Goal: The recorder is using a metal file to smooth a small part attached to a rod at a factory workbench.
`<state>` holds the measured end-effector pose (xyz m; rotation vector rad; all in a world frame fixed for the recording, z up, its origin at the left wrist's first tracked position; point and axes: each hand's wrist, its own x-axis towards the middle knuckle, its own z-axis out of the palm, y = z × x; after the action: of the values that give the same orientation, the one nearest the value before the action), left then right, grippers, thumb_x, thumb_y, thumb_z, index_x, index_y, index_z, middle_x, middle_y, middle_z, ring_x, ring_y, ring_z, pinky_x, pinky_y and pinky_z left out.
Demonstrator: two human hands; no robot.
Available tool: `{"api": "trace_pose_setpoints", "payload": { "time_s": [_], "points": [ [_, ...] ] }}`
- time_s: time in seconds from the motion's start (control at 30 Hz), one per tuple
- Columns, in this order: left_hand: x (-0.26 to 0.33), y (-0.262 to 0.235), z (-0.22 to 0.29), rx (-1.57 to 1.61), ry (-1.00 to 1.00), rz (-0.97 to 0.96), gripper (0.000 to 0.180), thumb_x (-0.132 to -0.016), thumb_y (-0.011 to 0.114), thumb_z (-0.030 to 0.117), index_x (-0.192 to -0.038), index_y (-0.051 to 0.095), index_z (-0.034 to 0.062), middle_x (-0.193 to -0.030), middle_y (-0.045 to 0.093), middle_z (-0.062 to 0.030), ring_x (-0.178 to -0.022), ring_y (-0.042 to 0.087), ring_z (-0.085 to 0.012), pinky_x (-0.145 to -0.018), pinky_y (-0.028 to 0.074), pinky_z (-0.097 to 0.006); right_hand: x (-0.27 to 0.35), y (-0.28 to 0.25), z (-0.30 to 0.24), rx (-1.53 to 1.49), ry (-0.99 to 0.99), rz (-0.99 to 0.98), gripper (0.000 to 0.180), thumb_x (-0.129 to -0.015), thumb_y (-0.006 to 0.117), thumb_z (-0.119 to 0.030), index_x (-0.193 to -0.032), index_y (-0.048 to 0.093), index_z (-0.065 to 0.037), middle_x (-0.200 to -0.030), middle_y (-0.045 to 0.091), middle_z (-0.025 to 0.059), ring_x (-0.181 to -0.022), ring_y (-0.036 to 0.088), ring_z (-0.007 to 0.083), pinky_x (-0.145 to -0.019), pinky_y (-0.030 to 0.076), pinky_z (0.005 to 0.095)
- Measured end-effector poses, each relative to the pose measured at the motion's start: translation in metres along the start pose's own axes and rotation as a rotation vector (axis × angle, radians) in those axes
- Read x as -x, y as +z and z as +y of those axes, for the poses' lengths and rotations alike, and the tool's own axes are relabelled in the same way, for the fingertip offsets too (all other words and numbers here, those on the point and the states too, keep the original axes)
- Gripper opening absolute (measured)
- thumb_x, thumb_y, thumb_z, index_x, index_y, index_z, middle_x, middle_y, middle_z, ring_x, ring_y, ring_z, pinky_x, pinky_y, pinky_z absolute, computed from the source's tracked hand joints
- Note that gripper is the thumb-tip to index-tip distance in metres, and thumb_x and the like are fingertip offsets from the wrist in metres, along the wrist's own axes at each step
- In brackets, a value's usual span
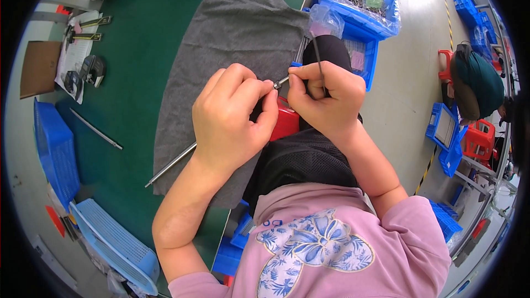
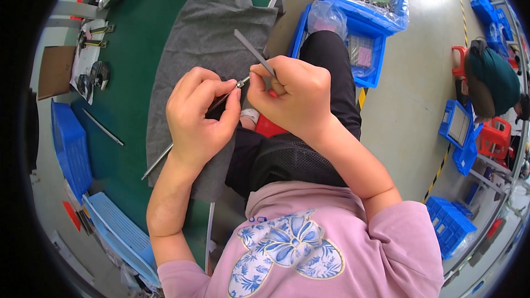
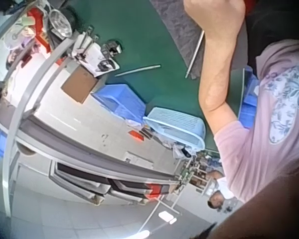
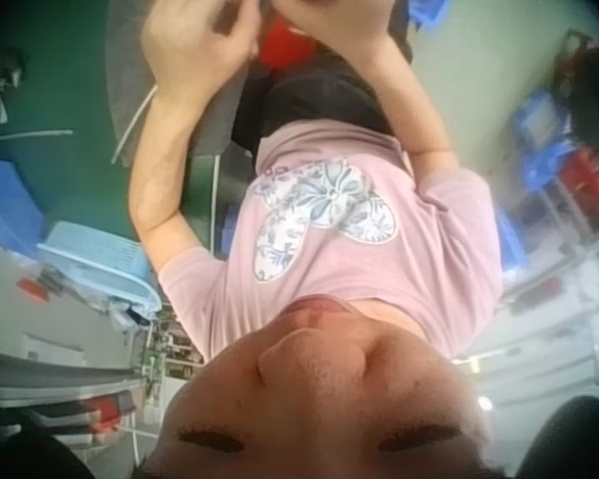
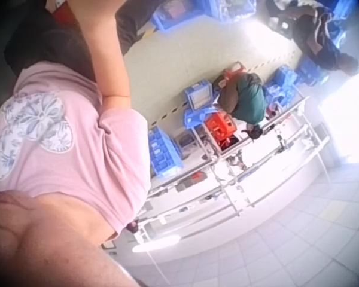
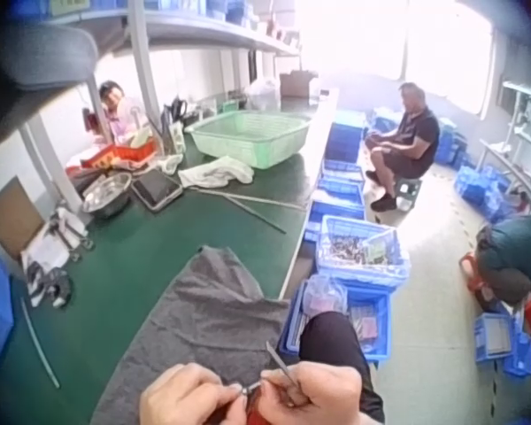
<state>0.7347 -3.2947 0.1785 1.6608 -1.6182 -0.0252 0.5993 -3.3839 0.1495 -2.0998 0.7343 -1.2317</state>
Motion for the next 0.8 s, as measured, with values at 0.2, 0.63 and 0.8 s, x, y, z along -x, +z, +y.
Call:
{"api": "trace_pose_setpoints", "payload": {
  "time_s": [0.2,0.63,0.8],
  "points": [
    [-0.001,0.0,-0.001,0.009,0.008,0.006,0.013,-0.065,0.069,0.0,-0.072,0.06,0.0047,-0.071,0.053,-0.0047,-0.062,0.054,-0.0217,-0.052,0.044,-0.033,-0.009,-0.013,0.0,-0.037,-0.033,-0.241,0.018,-0.065,0.069,-0.001,-0.083,0.069,-0.006,-0.051,0.049,0.0035,-0.043,0.05,0.0155,-0.042,0.04,0.0262],
    [0.001,-0.002,-0.001,0.032,0.034,-0.025,0.015,-0.063,0.07,0.002,-0.069,0.057,0.0059,-0.069,0.052,-0.0037,-0.061,0.053,-0.021,-0.051,0.044,-0.033,-0.037,-0.028,0.015,-0.152,-0.057,-0.642,0.019,-0.065,0.071,0.0,-0.083,0.069,-0.006,-0.047,0.038,-0.0009,-0.041,0.038,0.009,-0.043,0.032,0.0244],
    [0.001,-0.002,0.0,0.033,0.019,-0.029,0.015,-0.063,0.07,0.002,-0.069,0.057,0.006,-0.069,0.052,-0.0037,-0.061,0.053,-0.021,-0.051,0.044,-0.033,-0.035,-0.021,0.018,-0.161,-0.168,-0.571,0.022,-0.06,0.068,0.001,-0.081,0.067,-0.005,-0.046,0.034,-0.0013,-0.039,0.036,0.01,-0.041,0.029,0.0251]
  ]
}}
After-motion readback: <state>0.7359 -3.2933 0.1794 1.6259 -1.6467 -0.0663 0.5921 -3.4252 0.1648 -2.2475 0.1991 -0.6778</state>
